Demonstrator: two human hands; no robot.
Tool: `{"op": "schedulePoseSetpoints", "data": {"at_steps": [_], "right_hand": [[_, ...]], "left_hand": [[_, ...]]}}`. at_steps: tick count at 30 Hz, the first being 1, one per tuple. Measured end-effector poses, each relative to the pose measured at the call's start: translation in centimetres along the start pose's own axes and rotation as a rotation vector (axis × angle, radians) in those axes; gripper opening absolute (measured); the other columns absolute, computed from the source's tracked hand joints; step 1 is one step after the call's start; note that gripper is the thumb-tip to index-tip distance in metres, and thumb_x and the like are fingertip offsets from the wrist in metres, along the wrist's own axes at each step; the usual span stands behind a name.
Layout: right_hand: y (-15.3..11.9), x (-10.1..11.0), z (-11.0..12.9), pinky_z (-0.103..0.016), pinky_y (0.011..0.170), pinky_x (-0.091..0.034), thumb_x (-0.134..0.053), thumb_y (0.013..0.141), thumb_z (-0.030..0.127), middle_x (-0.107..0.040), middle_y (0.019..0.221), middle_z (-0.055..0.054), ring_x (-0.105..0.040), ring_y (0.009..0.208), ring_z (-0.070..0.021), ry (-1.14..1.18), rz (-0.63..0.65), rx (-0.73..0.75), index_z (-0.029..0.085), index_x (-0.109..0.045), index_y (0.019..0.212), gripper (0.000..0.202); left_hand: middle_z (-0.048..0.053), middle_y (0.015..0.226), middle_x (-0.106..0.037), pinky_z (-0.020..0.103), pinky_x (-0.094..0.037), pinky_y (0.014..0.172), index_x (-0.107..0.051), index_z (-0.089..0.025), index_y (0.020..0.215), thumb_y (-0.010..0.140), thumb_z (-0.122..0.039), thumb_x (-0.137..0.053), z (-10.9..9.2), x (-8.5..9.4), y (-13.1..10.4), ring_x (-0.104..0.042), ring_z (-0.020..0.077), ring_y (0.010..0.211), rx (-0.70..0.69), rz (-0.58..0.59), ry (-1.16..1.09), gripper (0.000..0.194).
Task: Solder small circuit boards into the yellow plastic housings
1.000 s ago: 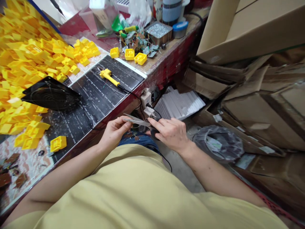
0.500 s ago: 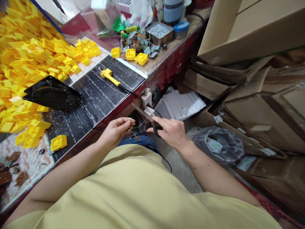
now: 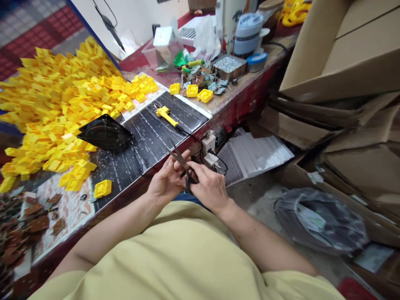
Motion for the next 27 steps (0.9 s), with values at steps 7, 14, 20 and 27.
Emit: {"op": "schedulePoseSetpoints", "data": {"at_steps": [7,14,20,27], "right_hand": [[1.0,-0.6,1.1,-0.022,0.064,-0.048,-0.057,0.085,0.018,-0.071,0.104,-0.004,-0.068,0.079,-0.0141,0.006,-0.045,0.016,0.019,-0.061,0.117,0.032],[1.6,-0.8,1.9,-0.022,0.061,-0.047,-0.059,0.084,0.020,-0.071,0.101,-0.003,-0.067,0.076,-0.0133,0.009,-0.038,0.010,0.018,-0.060,0.117,0.033],[1.7,-1.4,2.1,-0.023,0.059,-0.046,-0.055,0.083,0.017,-0.071,0.094,-0.004,-0.066,0.070,-0.0132,0.031,-0.059,0.021,0.017,-0.061,0.120,0.037],[1.5,-1.9,1.9,-0.023,0.063,-0.049,-0.053,0.085,0.015,-0.071,0.091,-0.005,-0.067,0.071,-0.0144,0.069,-0.070,0.043,0.015,-0.060,0.122,0.038]], "left_hand": [[0.000,0.108,-0.071,0.015,-0.049,0.069,-0.074,-0.023,0.087,0.062,-0.033,-0.088,-0.3,0.4,-0.2,-0.062,0.0099,0.092,-0.076,0.020,-0.030,0.030],[0.002,0.108,-0.071,0.019,-0.050,0.077,-0.074,-0.023,0.092,0.065,-0.035,-0.085,-0.4,0.7,-0.1,-0.062,0.0120,0.097,-0.193,0.015,0.031,0.032],[0.003,0.115,-0.070,0.020,-0.051,0.073,-0.074,-0.025,0.094,0.064,-0.039,-0.085,-0.5,0.7,-0.1,-0.062,0.0130,0.096,-0.240,0.001,0.067,0.036],[0.001,0.111,-0.072,0.019,-0.050,0.074,-0.075,-0.026,0.095,0.062,-0.043,-0.086,-0.5,0.8,0.0,-0.062,0.0126,0.094,-0.253,-0.014,0.101,0.040]]}}
Point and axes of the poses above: each hand's wrist, its own y-axis towards the middle knuckle, its own x-axis out of the back of the hand, z = x × y, the point moved 2 cm from there along y, towards the middle knuckle
